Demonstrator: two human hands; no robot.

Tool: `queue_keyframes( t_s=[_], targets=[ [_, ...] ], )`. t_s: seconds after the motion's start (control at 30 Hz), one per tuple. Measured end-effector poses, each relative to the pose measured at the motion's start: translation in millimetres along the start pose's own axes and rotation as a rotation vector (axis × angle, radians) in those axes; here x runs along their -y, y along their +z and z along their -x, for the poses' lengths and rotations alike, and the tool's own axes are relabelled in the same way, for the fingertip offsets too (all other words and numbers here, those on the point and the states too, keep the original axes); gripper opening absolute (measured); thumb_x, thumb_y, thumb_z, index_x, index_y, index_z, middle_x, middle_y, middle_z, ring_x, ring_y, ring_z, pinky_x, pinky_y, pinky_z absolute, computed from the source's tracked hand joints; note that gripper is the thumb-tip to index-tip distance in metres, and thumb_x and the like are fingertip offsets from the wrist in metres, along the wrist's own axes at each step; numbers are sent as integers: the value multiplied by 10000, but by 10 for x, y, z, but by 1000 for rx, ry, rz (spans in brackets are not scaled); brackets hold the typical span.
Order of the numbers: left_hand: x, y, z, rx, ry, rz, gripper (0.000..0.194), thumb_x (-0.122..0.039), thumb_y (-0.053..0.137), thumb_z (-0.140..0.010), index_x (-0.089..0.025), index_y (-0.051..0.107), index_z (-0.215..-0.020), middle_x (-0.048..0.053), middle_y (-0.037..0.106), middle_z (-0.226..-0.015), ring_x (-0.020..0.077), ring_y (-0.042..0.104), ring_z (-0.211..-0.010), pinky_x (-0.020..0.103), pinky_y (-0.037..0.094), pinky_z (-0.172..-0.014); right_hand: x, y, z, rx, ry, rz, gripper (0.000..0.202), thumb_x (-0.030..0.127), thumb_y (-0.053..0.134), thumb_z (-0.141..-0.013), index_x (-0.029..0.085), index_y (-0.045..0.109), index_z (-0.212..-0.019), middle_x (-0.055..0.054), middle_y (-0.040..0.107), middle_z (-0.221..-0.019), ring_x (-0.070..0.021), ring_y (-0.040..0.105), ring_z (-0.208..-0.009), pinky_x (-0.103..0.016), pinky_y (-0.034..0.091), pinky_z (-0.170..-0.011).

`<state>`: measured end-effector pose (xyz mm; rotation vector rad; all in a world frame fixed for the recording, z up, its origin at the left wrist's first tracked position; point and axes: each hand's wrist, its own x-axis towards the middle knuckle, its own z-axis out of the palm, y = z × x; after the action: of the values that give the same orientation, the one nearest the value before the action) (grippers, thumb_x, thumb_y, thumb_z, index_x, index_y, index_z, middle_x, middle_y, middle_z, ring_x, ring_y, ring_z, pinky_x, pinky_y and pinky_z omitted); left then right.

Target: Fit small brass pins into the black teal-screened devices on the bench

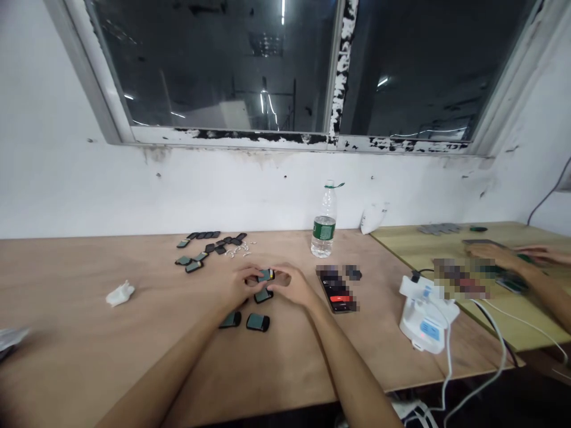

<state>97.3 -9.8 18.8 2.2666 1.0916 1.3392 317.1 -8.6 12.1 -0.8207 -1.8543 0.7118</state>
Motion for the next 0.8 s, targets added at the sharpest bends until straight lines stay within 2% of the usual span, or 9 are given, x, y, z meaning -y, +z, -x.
queue_keyframes(
  t_s=[0.07, 0.17, 0.27, 0.37, 0.43, 0.53, 0.63, 0.7, 0.8],
  targets=[
    [-2, -1, -3, 1, -70, 41, 115, -267, 751, -821, -200, 759, -915, 69, 721, -1071, 190, 707, -877, 303, 613, -774, -9, 14, 7, 39, 22, -48, 559, 362, 820, -791, 246, 676, -1319, -92, 721, -1189, -230, 682, -1009, -380, 566, -888],
    [-4, -2, -1, 30, -75, 76, 133, -275, 766, -809, -196, 763, -915, 75, 724, -1075, 190, 705, -865, 292, 613, -743, -39, 31, 6, 8, 18, -65, 437, 395, 758, -854, 212, 713, -1248, -106, 736, -1128, -226, 695, -941, -387, 579, -862],
    [7, 13, 5, 10, -47, 91, 126, -266, 764, -809, -192, 764, -911, 77, 727, -1069, 195, 706, -899, 291, 611, -772, -34, 27, 2, 5, -35, -20, 350, 386, 704, -903, 215, 739, -1207, -121, 724, -1182, -244, 683, -1012, -415, 568, -908],
    [47, 39, 8, 12, -80, 112, 141, -285, 759, -816, -192, 758, -922, 76, 729, -1091, 196, 709, -923, 291, 610, -788, 11, 11, 4, 39, -66, 28, 308, 361, 658, -937, 228, 747, -1200, -118, 706, -1224, -255, 656, -1103, -415, 553, -936],
    [79, 43, 4, 25, -97, 121, 156, -303, 754, -823, -186, 749, -927, 76, 731, -1095, 193, 712, -912, 290, 605, -784, 32, -14, 4, 41, -65, 68, 344, 354, 652, -938, 235, 719, -1254, -113, 693, -1235, -249, 646, -1118, -392, 550, -929],
    [110, 15, -9, 49, -102, 58, 154, -302, 759, -818, -184, 741, -915, 62, 745, -1029, 186, 708, -860, 299, 587, -792, -9, -101, 1, -46, -30, 143, 439, 301, 614, -944, 226, 622, -1376, -107, 679, -1206, -220, 652, -1043, -354, 553, -879],
    [126, -35, -18, 118, -95, -75, 138, -313, 777, -807, -202, 742, -882, 44, 750, -962, 199, 697, -874, 319, 560, -838, -133, -235, 2, -118, 32, 304, 342, 167, 544, -915, 180, 705, -1216, -110, 692, -1138, -224, 642, -1024, -374, 525, -938],
    [135, -59, -17, 172, -87, -140, 123, -324, 762, -827, -212, 740, -873, 43, 749, -965, 210, 689, -910, 329, 541, -868, -216, -316, 14, -77, 85, 460, 283, 120, 576, -854, 174, 760, -1064, -114, 709, -1110, -259, 620, -1083, -419, 477, -1019],
    [139, -71, -12, 230, -82, -228, 114, -330, 731, -866, -219, 745, -888, 47, 752, -965, 230, 675, -948, 353, 510, -911, -276, -381, 39, 42, 165, 620, 258, 136, 629, -826, 193, 785, -1023, -115, 722, -1125, -298, 600, -1122, -462, 450, -1042]
  ],
)
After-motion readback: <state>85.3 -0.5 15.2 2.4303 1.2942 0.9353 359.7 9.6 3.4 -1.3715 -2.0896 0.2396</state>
